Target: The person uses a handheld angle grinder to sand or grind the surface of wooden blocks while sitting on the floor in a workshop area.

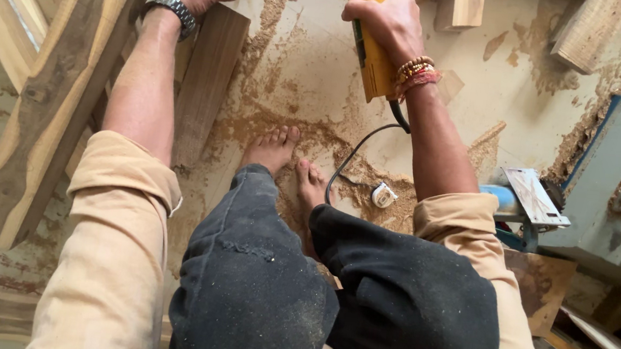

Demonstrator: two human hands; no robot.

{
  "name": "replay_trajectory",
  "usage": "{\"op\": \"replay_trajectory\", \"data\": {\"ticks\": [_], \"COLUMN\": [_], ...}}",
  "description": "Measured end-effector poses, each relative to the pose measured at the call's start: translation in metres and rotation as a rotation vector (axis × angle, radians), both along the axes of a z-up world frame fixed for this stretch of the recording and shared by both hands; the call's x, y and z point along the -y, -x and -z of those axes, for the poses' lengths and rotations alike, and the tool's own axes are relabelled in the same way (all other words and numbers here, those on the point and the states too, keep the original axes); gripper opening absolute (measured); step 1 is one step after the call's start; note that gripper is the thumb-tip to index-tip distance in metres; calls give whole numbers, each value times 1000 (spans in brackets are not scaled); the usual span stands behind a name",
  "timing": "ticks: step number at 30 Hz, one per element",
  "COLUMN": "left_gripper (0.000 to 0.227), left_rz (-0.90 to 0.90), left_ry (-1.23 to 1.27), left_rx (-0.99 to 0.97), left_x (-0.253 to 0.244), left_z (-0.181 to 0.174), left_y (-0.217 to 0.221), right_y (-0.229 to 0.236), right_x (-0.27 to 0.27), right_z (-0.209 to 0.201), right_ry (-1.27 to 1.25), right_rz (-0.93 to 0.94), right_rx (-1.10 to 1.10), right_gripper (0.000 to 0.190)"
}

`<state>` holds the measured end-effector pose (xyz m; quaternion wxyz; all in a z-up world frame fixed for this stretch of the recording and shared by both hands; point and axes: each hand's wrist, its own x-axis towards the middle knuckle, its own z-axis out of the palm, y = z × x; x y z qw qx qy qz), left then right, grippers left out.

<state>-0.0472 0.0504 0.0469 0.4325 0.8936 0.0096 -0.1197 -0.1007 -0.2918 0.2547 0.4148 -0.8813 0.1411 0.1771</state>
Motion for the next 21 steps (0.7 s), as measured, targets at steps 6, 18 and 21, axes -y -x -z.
{"op": "replay_trajectory", "data": {"ticks": [6,18,21], "left_gripper": [50,54,57], "left_rz": [-10,86,52], "left_ry": [9,6,95], "left_rx": [20,301,183], "left_x": [-5,-12,-8], "left_z": [21,29,20], "left_y": [-4,-8,-3], "right_y": [-4,-2,-3], "right_x": [30,60,79], "right_z": [4,12,11], "right_ry": [141,14,-25], "right_rz": [14,89,178], "right_rx": [61,102,110], "right_gripper": [39,41,39]}}
